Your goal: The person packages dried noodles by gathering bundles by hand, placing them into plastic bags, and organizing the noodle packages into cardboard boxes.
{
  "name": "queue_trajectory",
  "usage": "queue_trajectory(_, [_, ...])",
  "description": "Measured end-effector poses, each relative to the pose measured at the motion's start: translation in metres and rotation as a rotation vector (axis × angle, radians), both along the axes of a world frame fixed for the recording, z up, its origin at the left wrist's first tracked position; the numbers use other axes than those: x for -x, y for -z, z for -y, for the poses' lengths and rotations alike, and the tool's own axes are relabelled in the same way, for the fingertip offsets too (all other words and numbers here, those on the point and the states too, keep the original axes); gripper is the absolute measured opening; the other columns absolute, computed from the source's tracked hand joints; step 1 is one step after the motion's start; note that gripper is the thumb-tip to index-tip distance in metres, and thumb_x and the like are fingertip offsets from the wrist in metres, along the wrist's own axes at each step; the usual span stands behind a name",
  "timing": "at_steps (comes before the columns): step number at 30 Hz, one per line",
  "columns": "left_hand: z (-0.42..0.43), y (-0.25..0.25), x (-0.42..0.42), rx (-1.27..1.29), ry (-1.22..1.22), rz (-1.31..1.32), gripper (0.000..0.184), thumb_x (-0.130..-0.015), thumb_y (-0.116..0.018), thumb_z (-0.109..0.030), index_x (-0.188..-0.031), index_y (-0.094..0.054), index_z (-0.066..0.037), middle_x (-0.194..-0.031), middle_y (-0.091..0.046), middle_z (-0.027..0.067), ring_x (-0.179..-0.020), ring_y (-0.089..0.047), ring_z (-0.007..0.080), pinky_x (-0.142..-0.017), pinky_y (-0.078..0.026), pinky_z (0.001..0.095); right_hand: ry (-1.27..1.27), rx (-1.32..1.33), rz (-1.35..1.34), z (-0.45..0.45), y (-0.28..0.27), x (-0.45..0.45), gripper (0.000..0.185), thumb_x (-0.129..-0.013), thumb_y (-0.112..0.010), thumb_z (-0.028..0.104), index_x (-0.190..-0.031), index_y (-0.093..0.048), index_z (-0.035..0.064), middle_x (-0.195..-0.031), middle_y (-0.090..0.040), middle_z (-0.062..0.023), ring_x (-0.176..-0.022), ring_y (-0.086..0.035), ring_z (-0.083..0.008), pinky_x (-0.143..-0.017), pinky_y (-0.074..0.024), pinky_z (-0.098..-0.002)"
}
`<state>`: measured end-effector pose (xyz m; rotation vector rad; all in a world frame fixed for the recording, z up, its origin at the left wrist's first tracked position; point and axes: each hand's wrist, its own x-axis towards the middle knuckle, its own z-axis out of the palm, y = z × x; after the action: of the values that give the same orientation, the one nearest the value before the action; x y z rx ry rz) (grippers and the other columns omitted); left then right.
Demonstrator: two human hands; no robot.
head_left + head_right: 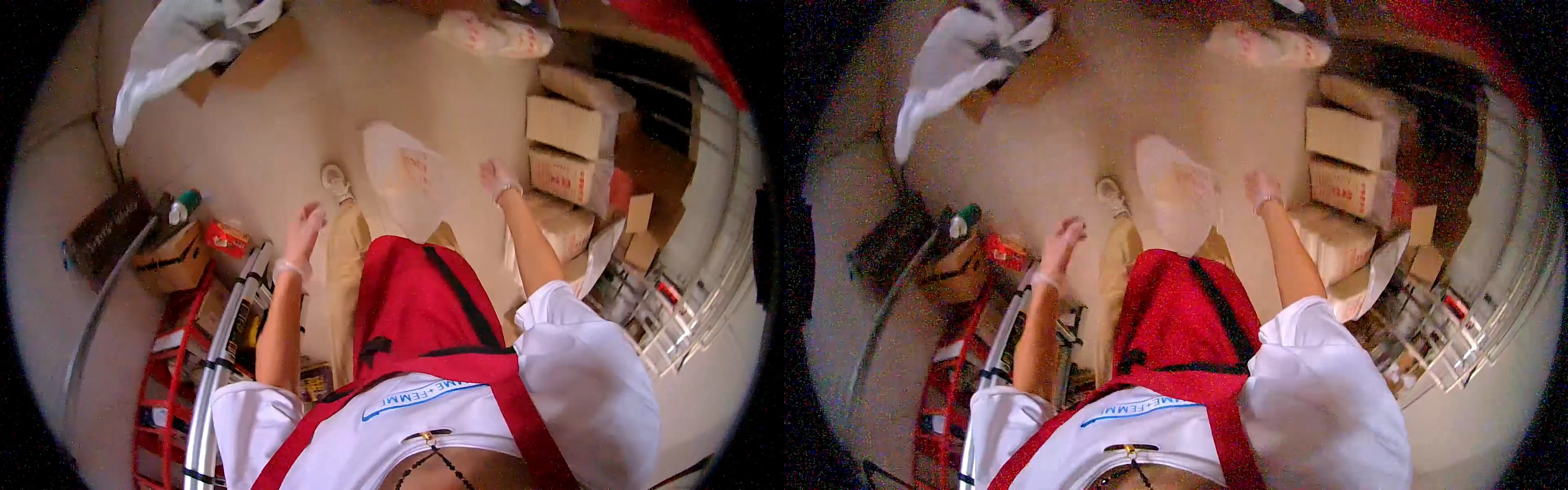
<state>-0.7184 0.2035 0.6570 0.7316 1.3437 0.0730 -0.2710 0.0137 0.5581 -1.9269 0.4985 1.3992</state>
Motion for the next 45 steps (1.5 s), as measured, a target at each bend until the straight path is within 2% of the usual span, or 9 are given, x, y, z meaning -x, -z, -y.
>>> queue_trajectory(2, [-0.025, 0.017, -0.045, -0.059, 0.148, 0.101, 0.050, -0.077, -0.056, -0.028, -0.117, -0.042, -0.001, -0.103, -0.053, 0.0097, -0.088, -0.052, 0.0146, -0.078, -0.040, 0.0261, 0.305, 0.065, -0.019, 0.041, -0.024, 0.038, 0.041, -0.080, -0.050, 0.034, -0.108, -0.051, 0.0046, -0.086, -0.057, -0.0047, -0.077, -0.053, -0.0193, -0.068, -0.0430, -0.0298])
queue_trajectory(14, [0.008, 0.075, -0.284, -0.722, 1.423, -0.444, 0.072, -0.073, -0.061, -0.028, -0.131, -0.022, -0.010, -0.119, -0.044, 0.0195, -0.096, -0.052, 0.0364, -0.076, -0.044, 0.0423, -0.949, 0.166, 0.122, 0.085, 0.005, 0.174, 0.056, -0.079, -0.043, 0.042, -0.118, -0.040, 0.0017, -0.119, -0.046, -0.0170, -0.110, -0.043, -0.0300, -0.090, -0.0351, -0.0360])
queue_trajectory(20, [0.000, 0.122, -0.291, -0.707, 1.487, -0.586, 0.044, -0.078, -0.048, -0.021, -0.118, -0.039, -0.008, -0.089, -0.059, 0.0154, -0.078, -0.058, 0.0318, -0.066, -0.046, 0.0421, -0.995, 0.283, -0.301, 0.112, 0.022, 0.166, 0.056, -0.080, -0.038, 0.045, -0.114, -0.042, 0.0003, -0.108, -0.051, -0.0221, -0.095, -0.051, -0.0379, -0.083, -0.0403, -0.0408])
queue_trajectory(22, [-0.010, 0.116, -0.310, -0.689, 1.548, -0.577, 0.038, -0.078, -0.048, -0.021, -0.113, -0.042, -0.007, -0.089, -0.059, 0.0151, -0.079, -0.058, 0.0323, -0.066, -0.046, 0.0422, 0.088, 0.423, -0.431, 0.117, 0.044, 0.173, 0.054, -0.081, -0.039, 0.045, -0.113, -0.045, 0.0015, -0.105, -0.053, -0.0223, -0.094, -0.052, -0.0371, -0.081, -0.0411, -0.0404])
queue_trajectory(25, [-0.007, 0.117, -0.289, -0.737, 1.579, -0.512, 0.029, -0.078, -0.047, -0.019, -0.104, -0.047, -0.007, -0.088, -0.059, 0.0153, -0.079, -0.057, 0.0332, -0.066, -0.045, 0.0427, -1.027, 0.205, 0.430, 0.154, 0.089, 0.201, 0.047, -0.083, -0.040, 0.040, -0.110, -0.049, 0.0026, -0.098, -0.055, -0.0216, -0.090, -0.055, -0.0325, -0.078, -0.0426, -0.0359])
queue_trajectory(30, [-0.005, 0.173, -0.244, -0.832, 1.297, -0.311, 0.022, -0.079, -0.045, -0.019, -0.098, -0.050, -0.008, -0.087, -0.058, 0.0170, -0.078, -0.057, 0.0337, -0.065, -0.044, 0.0435, -0.029, 0.358, 0.577, 0.040, -0.017, 0.105, 0.028, -0.086, -0.041, 0.017, -0.107, -0.053, 0.0040, -0.098, -0.056, -0.0147, -0.088, -0.055, -0.0236, -0.081, -0.0424, -0.0288])
queue_trajectory(35, [-0.017, 0.154, -0.281, -0.504, 1.144, -0.245, 0.027, -0.084, -0.043, -0.027, -0.104, -0.054, -0.011, -0.076, -0.058, 0.0204, -0.069, -0.056, 0.0376, -0.060, -0.045, 0.0437, -0.353, -0.296, 0.144, -0.004, -0.022, 0.138, 0.024, -0.085, -0.044, 0.011, -0.105, -0.055, 0.0025, -0.100, -0.058, -0.0070, -0.094, -0.054, -0.0149, -0.083, -0.0410, -0.0254])
queue_trajectory(40, [-0.025, 0.183, -0.267, -0.697, 1.115, -0.165, 0.026, -0.083, -0.046, -0.025, -0.098, -0.057, -0.007, -0.076, -0.058, 0.0199, -0.068, -0.057, 0.0369, -0.061, -0.046, 0.0409, -0.879, 0.255, 0.280, -0.045, 0.120, 0.173, 0.033, -0.081, -0.047, 0.024, -0.109, -0.047, 0.0083, -0.110, -0.050, -0.0144, -0.100, -0.050, -0.0271, -0.082, -0.0409, -0.0352])
queue_trajectory(45, [-0.023, 0.198, -0.234, -0.638, 1.010, 0.019, 0.026, -0.080, -0.052, -0.018, -0.100, -0.055, -0.002, -0.083, -0.059, 0.0169, -0.072, -0.058, 0.0318, -0.060, -0.047, 0.0382, -0.799, -0.118, 0.001, -0.021, 0.189, 0.134, 0.051, -0.080, -0.044, 0.038, -0.122, -0.033, 0.0119, -0.121, -0.041, -0.0131, -0.108, -0.042, -0.0261, -0.085, -0.0380, -0.0365])
